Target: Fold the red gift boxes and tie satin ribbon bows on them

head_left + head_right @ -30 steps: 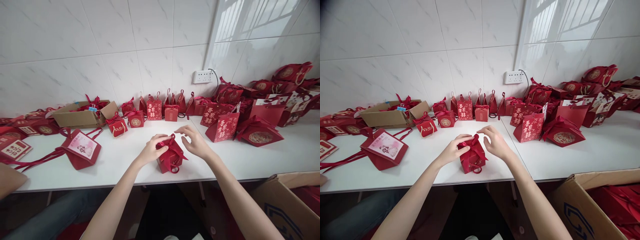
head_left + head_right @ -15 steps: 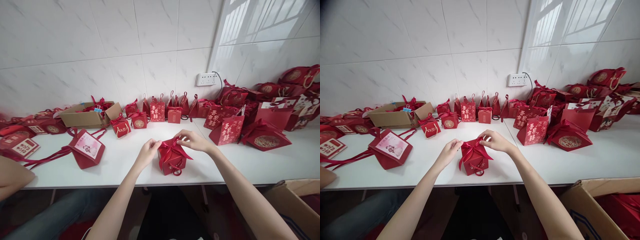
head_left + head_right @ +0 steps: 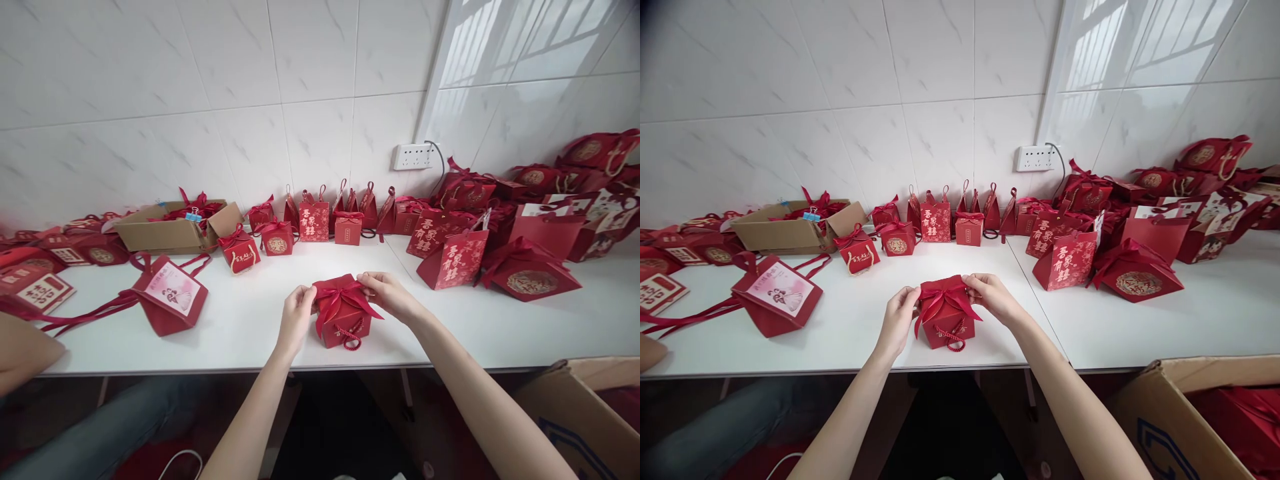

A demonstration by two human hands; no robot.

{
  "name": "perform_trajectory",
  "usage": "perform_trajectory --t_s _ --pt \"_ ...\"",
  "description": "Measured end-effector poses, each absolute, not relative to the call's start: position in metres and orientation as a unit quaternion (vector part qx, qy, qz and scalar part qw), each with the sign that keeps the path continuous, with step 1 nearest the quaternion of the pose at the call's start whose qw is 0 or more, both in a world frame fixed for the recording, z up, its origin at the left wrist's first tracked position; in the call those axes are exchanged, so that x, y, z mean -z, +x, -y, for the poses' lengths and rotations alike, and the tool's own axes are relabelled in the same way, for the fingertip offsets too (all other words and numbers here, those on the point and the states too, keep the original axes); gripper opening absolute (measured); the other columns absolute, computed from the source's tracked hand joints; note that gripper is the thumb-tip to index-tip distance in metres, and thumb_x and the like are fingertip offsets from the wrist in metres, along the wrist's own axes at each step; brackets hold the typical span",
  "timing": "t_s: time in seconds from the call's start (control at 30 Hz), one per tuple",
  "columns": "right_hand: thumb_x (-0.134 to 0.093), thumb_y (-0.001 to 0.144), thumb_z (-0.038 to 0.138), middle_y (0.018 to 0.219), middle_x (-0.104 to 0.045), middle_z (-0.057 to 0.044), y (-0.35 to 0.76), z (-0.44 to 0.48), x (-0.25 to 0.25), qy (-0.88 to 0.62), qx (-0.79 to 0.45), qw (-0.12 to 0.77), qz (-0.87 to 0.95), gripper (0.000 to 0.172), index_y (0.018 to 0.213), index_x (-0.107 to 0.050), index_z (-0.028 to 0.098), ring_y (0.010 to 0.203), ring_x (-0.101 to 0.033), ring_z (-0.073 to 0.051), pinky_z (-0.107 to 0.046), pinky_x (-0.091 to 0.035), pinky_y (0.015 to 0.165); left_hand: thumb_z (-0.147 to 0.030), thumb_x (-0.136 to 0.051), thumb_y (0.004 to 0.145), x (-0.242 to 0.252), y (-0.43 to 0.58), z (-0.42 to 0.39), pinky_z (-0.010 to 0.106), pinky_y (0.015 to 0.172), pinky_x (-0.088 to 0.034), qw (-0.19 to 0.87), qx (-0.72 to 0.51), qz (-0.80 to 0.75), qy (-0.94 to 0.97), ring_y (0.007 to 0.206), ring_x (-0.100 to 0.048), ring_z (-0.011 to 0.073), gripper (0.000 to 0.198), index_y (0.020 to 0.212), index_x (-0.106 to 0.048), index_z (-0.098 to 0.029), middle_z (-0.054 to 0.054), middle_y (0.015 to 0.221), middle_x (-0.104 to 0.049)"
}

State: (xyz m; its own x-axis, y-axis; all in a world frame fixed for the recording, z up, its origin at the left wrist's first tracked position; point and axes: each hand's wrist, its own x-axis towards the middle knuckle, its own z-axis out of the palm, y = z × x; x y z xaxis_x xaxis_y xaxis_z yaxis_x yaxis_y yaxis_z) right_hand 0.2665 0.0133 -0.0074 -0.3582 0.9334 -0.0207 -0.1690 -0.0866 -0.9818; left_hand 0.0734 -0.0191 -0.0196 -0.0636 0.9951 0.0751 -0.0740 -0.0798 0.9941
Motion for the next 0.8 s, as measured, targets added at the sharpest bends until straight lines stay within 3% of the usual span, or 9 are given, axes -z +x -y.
perform_trajectory --t_s 0.1,0.23,0.5,0.63,0.73,0.8 --pt "-0.071 0.067 0.047 0.055 -0.038 0.006 0.261 -0.01 0.013 -0.366 -0.664 0.458 0.464 0.041 0.056 -0.045 0.017 0.05 -0.033 -0.007 -0.024 -0.029 0.053 -0.045 -0.052 0.08 0.026 0.078 0.02 0.019 0.05 -0.031 0.423 -0.567 -0.509 0.491 0.051 -0.034 0.008 0.034 0.062 -0.039 -0.019 -0.007 0.055 -0.036" --pt "-0.075 0.062 0.044 0.053 -0.037 0.006 0.257 -0.007 0.018 -0.368 -0.679 0.488 0.406 0.041 0.055 -0.045 0.017 0.048 -0.031 -0.006 -0.023 -0.025 0.05 -0.049 -0.046 0.084 0.026 0.084 0.024 0.02 0.048 -0.031 0.396 -0.564 -0.527 0.498 0.051 -0.037 0.0089 0.036 0.065 -0.038 -0.02 -0.006 0.056 -0.04" --pt "-0.077 0.06 0.039 0.053 -0.041 0.005 0.253 -0.002 0.028 -0.378 -0.689 0.511 0.348 0.04 0.052 -0.045 0.017 0.051 -0.038 -0.008 -0.023 -0.031 0.053 -0.051 -0.042 0.086 0.025 0.089 0.028 0.021 0.049 -0.032 0.366 -0.557 -0.54 0.514 0.053 -0.038 0.0098 0.037 0.067 -0.037 -0.02 -0.005 0.058 -0.041" --pt "-0.072 0.067 0.045 0.055 -0.04 0.005 0.259 -0.001 0.032 -0.357 -0.685 0.504 0.386 0.038 0.056 -0.048 0.017 0.05 -0.036 -0.008 -0.024 -0.032 0.052 -0.05 -0.043 0.085 0.026 0.088 0.027 0.022 0.051 -0.035 0.373 -0.556 -0.538 0.512 0.055 -0.04 0.0107 0.034 0.069 -0.038 -0.02 -0.004 0.061 -0.042" --pt "-0.066 0.071 0.055 0.076 -0.054 -0.001 0.274 -0.002 0.035 -0.314 -0.651 0.495 0.482 0.037 0.079 -0.057 0.02 0.062 -0.047 -0.011 -0.025 -0.038 0.057 -0.047 -0.046 0.083 0.018 0.081 0.031 0.024 0.056 -0.038 0.343 -0.563 -0.56 0.502 0.058 -0.043 0.0118 0.028 0.074 -0.039 -0.021 -0.004 0.065 -0.043" --pt "-0.072 0.061 0.059 0.108 -0.055 -0.007 0.285 -0.002 0.037 -0.292 -0.604 0.469 0.574 0.059 0.107 -0.055 0.026 0.088 -0.054 -0.019 -0.031 -0.044 0.07 -0.046 -0.043 0.084 0.008 0.074 0.036 0.026 0.06 -0.039 0.301 -0.549 -0.574 0.528 0.061 -0.045 0.0132 0.026 0.073 -0.041 -0.021 -0.003 0.066 -0.044"
